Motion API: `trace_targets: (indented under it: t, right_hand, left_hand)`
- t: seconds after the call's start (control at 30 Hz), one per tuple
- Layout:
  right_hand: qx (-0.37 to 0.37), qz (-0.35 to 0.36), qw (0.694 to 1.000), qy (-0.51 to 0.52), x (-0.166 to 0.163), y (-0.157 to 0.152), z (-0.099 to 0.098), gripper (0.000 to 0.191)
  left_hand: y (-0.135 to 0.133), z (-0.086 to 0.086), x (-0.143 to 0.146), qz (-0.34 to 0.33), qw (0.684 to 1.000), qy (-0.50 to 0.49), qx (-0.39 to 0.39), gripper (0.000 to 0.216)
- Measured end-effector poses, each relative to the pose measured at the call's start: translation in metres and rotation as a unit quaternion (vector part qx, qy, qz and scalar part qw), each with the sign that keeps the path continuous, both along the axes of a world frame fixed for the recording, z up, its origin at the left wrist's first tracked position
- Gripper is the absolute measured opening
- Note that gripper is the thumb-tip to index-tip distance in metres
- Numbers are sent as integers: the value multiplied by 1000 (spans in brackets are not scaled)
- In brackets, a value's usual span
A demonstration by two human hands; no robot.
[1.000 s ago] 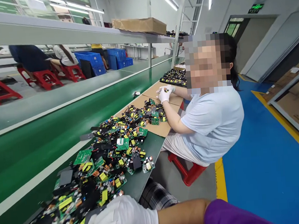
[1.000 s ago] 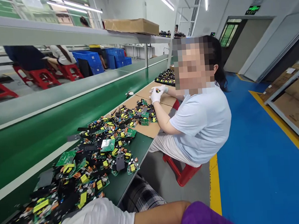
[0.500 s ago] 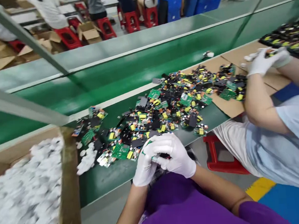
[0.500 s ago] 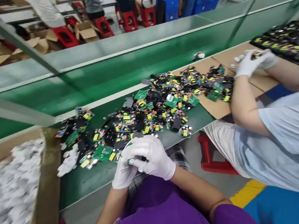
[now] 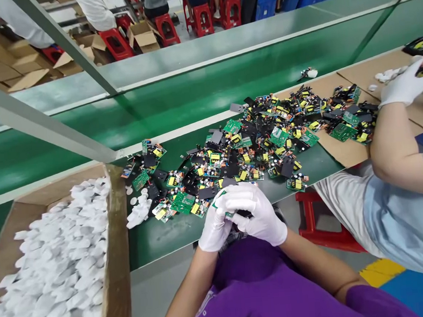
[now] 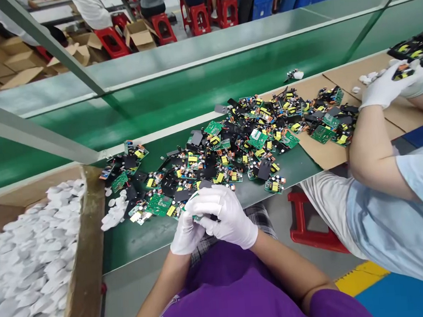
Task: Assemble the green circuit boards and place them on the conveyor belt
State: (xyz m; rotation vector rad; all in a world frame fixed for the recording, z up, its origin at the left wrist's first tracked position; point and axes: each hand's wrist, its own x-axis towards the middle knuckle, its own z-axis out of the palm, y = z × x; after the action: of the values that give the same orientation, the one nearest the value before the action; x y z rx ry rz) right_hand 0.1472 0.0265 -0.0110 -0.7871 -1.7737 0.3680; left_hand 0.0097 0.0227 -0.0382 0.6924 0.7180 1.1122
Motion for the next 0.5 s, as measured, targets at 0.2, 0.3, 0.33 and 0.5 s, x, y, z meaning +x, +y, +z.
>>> trace_targets:
  t: [0.2,0.3,0.33,0.5]
  right_hand:
    - [39,6,999,-10,0,0,-3,13]
    - [22,10,1000,2,0,0,-4,17]
    - [5,19,1000,-7,1,0,-5,19]
    - [-1,34,998,-57,1,0,-1,19]
  left_hand:
    - [-1,-5,0,-19,1000,-8,5,69]
    - [-2,-8,0,-1,1000,-4,23,65]
    - [-2,-9,0,5,1000,-1,27,64]
    - [-6,-10,1,1,1000,8,10,64]
